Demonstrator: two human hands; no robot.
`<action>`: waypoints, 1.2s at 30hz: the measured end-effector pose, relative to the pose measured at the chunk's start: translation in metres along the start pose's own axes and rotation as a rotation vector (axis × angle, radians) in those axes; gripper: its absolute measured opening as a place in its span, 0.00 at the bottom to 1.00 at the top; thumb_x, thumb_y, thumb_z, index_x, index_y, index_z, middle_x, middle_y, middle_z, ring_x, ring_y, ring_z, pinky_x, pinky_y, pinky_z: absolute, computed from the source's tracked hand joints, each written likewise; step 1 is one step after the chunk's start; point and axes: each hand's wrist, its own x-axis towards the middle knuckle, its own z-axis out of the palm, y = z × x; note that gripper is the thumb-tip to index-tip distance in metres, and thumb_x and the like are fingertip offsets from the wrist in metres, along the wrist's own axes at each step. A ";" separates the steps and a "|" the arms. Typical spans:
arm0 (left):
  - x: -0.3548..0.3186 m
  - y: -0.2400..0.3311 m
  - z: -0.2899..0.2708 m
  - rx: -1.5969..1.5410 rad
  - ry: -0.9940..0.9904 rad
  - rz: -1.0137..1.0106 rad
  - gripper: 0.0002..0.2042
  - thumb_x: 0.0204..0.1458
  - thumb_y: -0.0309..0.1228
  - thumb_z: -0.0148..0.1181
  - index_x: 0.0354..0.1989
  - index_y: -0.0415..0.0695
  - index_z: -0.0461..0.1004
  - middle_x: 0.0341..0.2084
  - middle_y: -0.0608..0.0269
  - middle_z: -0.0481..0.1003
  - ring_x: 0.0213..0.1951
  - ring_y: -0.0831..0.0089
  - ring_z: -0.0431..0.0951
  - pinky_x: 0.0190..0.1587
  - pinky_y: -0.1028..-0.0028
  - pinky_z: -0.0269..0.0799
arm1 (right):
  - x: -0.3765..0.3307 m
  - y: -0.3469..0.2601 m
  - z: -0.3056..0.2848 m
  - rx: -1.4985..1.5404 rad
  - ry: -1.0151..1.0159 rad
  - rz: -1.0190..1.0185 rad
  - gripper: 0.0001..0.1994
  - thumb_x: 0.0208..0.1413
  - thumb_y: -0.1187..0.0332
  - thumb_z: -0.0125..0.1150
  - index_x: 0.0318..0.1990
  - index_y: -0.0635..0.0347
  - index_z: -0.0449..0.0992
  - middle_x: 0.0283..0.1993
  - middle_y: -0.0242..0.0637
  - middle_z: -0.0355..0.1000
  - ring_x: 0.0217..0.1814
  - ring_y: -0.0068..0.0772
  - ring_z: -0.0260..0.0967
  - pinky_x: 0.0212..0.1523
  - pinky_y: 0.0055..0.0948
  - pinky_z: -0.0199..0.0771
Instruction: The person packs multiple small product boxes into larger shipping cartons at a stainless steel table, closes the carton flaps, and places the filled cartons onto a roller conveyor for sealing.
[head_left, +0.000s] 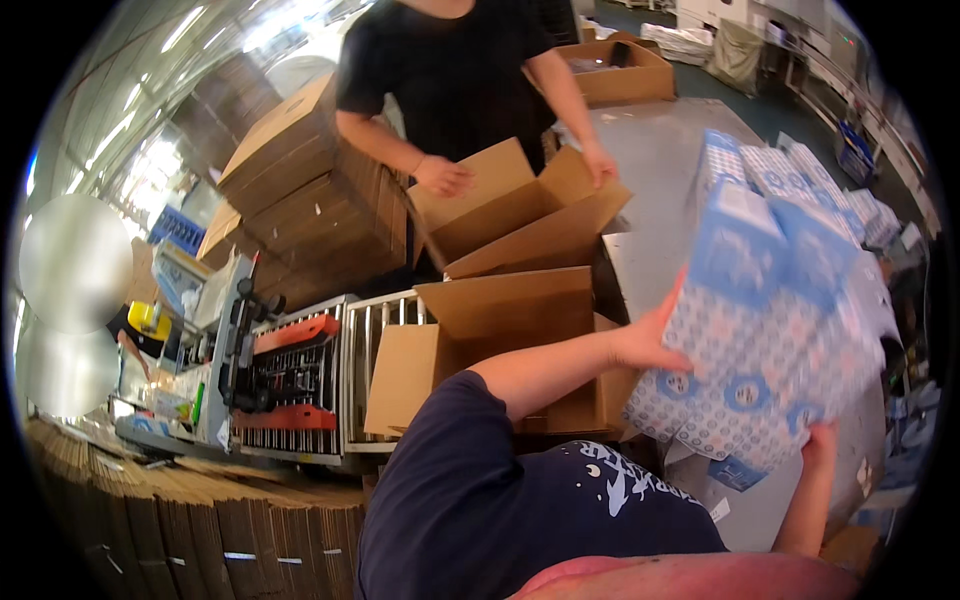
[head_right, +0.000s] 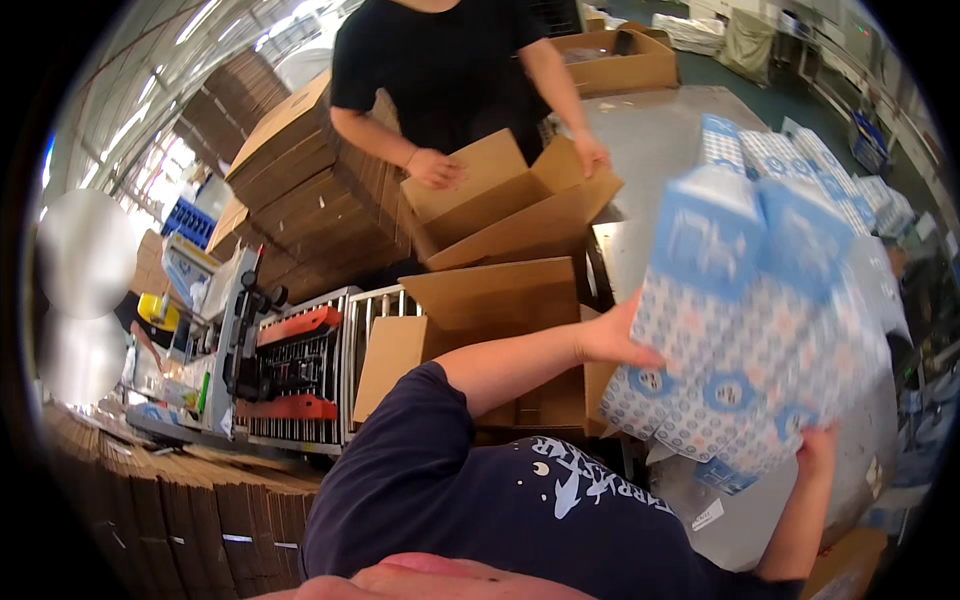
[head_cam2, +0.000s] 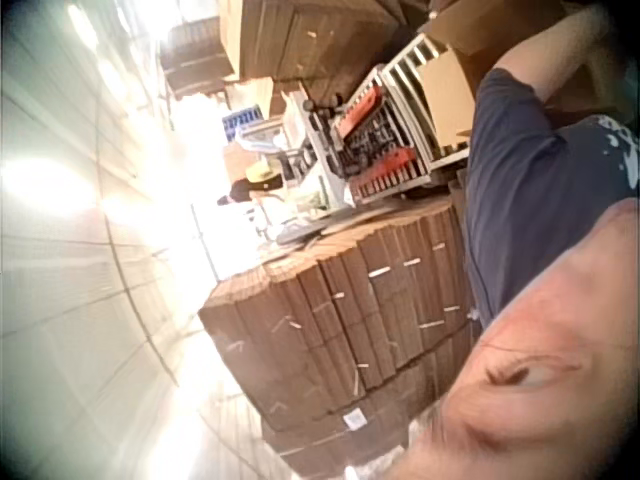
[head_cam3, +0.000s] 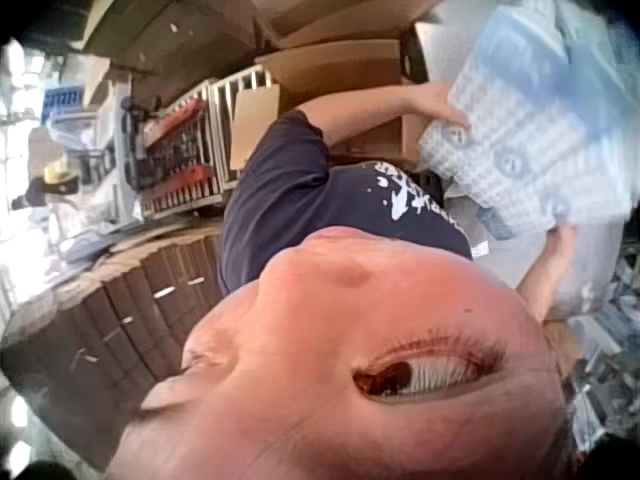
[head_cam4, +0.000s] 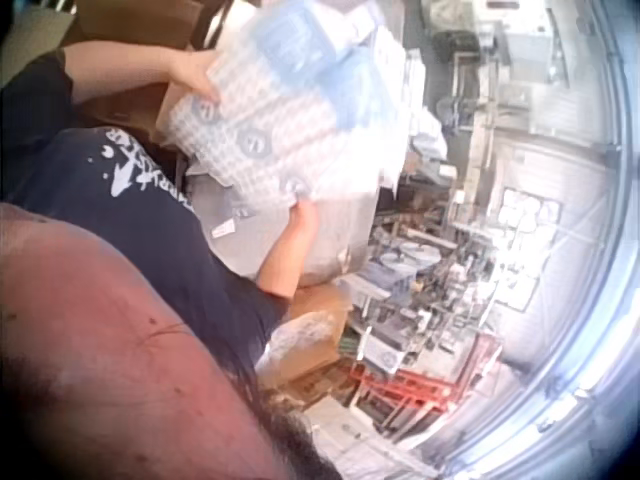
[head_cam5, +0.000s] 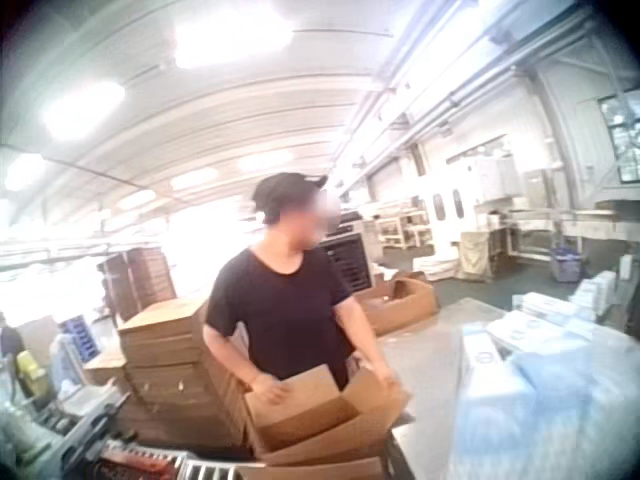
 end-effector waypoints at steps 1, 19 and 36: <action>-0.016 -0.005 -0.002 -0.013 -0.047 0.015 0.47 0.37 0.28 0.69 0.64 0.44 0.42 0.56 0.55 0.62 0.57 0.66 0.63 0.58 0.64 0.60 | -0.013 -0.003 0.014 -0.125 -0.001 0.030 0.34 0.38 0.72 0.63 0.58 0.61 0.60 0.55 0.41 0.64 0.54 0.35 0.65 0.52 0.34 0.70; -0.171 0.351 -0.108 0.573 -0.229 -0.078 0.35 0.35 0.30 0.72 0.55 0.37 0.62 0.46 0.56 0.73 0.48 0.68 0.73 0.52 0.67 0.68 | -0.092 -0.052 0.317 -0.728 -0.670 -0.452 0.31 0.39 0.70 0.70 0.55 0.63 0.66 0.54 0.38 0.67 0.53 0.32 0.64 0.54 0.33 0.65; -0.368 0.005 -0.085 1.205 0.003 -0.745 0.52 0.31 0.56 0.68 0.66 0.55 0.47 0.67 0.51 0.39 0.67 0.47 0.38 0.59 0.39 0.43 | -0.243 0.016 -0.187 -1.005 0.913 0.538 0.23 0.55 0.68 0.53 0.58 0.66 0.62 0.56 0.44 0.65 0.56 0.37 0.63 0.56 0.31 0.61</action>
